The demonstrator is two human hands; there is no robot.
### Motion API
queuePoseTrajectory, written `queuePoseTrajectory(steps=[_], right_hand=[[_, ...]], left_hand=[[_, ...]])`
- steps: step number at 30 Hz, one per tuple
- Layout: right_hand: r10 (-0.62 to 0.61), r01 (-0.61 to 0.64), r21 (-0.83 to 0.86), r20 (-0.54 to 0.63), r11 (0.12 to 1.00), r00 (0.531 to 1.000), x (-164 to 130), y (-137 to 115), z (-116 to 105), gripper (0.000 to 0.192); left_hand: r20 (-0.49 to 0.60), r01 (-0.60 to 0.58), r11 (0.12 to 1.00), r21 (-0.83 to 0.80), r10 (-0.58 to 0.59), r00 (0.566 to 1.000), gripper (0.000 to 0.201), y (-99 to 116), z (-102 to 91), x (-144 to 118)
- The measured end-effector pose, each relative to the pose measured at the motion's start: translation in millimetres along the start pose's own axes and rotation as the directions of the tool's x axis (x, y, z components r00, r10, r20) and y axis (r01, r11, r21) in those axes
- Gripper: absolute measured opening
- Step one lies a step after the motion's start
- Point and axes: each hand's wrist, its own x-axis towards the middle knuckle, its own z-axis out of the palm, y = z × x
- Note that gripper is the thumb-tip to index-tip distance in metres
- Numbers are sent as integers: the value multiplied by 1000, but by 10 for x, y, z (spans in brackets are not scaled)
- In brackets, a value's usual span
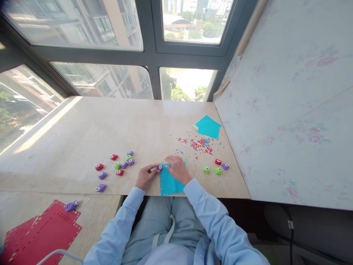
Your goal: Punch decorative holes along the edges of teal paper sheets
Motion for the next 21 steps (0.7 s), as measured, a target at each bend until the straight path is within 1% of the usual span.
queuePoseTrajectory(steps=[2, 4, 6, 7, 9, 12, 14, 17, 19, 21], right_hand=[[-64, 65, -98, 8, 993, 998, -134, 28, -92, 33], [-68, 75, -176, 45, 982, 997, -295, 74, -152, 36], [-54, 73, -236, 86, 969, 995, -447, 125, -164, 38], [-40, 64, -260, 95, 963, 995, -509, 146, -153, 39], [-16, 47, -288, 108, 956, 994, -594, 171, -110, 41], [13, 28, -305, 131, 952, 991, -636, 154, -27, 46], [29, 17, -319, 141, 948, 990, -635, 124, 26, 48], [43, 4, -343, 129, 939, 991, -633, 94, 99, 50], [42, 2, -353, 115, 936, 992, -635, 91, 147, 51], [35, 4, -358, 102, 934, 994, -639, 96, 189, 51]], left_hand=[[4, -11, 1000, 3, 11, 1000, 37, 7, -6, -13], [12, 14, 1000, -21, -13, 1000, 49, 17, -21, -34], [14, 56, 996, -68, -56, 998, 59, 28, -40, -63], [9, 70, 993, -92, -70, 998, 60, 32, -48, -79], [-15, 76, 990, -119, -78, 997, 55, 36, -56, -113], [-57, 55, 991, -124, -62, 996, 50, 25, -44, -148], [-80, 24, 996, -85, -31, 996, 48, 11, -27, -147], [-87, -39, 997, 65, 45, 995, 43, 5, -5, -101], [-57, -76, 986, 151, 85, 995, 37, 19, 6, -55], [-15, -105, 975, 195, 110, 994, 30, 44, 19, -11]])
